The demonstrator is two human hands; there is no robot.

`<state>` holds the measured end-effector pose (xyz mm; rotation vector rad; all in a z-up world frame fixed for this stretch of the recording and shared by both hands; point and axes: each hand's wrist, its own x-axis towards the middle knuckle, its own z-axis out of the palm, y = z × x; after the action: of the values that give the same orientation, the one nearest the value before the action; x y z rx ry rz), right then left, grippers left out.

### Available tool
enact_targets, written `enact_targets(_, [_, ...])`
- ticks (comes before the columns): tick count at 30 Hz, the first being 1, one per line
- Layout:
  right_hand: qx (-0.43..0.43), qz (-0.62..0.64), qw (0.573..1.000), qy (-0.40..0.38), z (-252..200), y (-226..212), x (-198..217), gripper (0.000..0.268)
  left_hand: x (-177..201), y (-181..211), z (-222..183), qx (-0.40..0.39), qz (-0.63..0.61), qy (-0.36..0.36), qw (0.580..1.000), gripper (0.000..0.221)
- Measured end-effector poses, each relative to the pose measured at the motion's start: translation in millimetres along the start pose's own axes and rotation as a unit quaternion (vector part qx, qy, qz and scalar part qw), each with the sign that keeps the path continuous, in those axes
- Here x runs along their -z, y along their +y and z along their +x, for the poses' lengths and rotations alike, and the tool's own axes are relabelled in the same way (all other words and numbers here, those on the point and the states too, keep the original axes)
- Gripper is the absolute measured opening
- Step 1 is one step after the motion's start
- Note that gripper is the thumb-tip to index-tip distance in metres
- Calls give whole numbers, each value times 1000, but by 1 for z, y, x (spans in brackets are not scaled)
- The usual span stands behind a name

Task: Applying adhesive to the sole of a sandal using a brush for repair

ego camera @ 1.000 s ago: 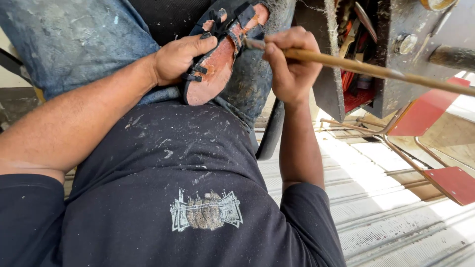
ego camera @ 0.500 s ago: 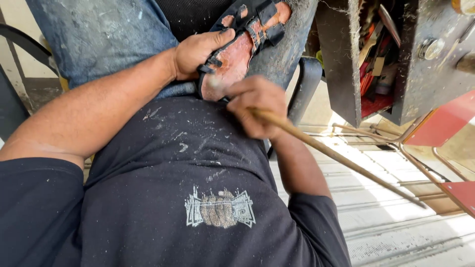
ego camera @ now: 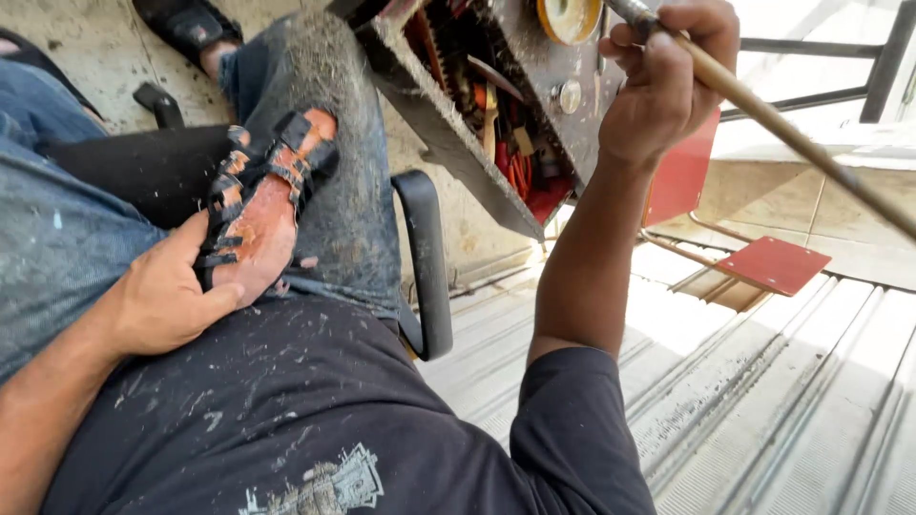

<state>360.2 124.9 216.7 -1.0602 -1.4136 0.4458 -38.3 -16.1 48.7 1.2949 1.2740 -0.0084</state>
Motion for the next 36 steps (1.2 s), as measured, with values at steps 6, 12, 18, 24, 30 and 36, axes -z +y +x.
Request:
enact_targets(6, [-84,-122,989,-3,50,44,-9,16,62,62,-19,9,34,-34,999,108])
enact_targets(12, [3,-333,930,-158,69,95,-10,45,84,48,-1,-33,-31,-1,999,97])
enact_targets(18, [-56,-291,944,-148,67,86,-17,49,76,28,5,-227,-388,37,892,110])
enact_targets(24, [-229,-29,962,147,61,75,-6,17,68,47,7,-266,-330,112,899,127])
enact_targets(30, [-243,180,943,136,39,121,10,5,75,61,3,-269,-129,236,925,104])
enact_targets(36, [-211,301,921,131,-9,76,-1,34,76,57,-10,-308,-113,214,920,96])
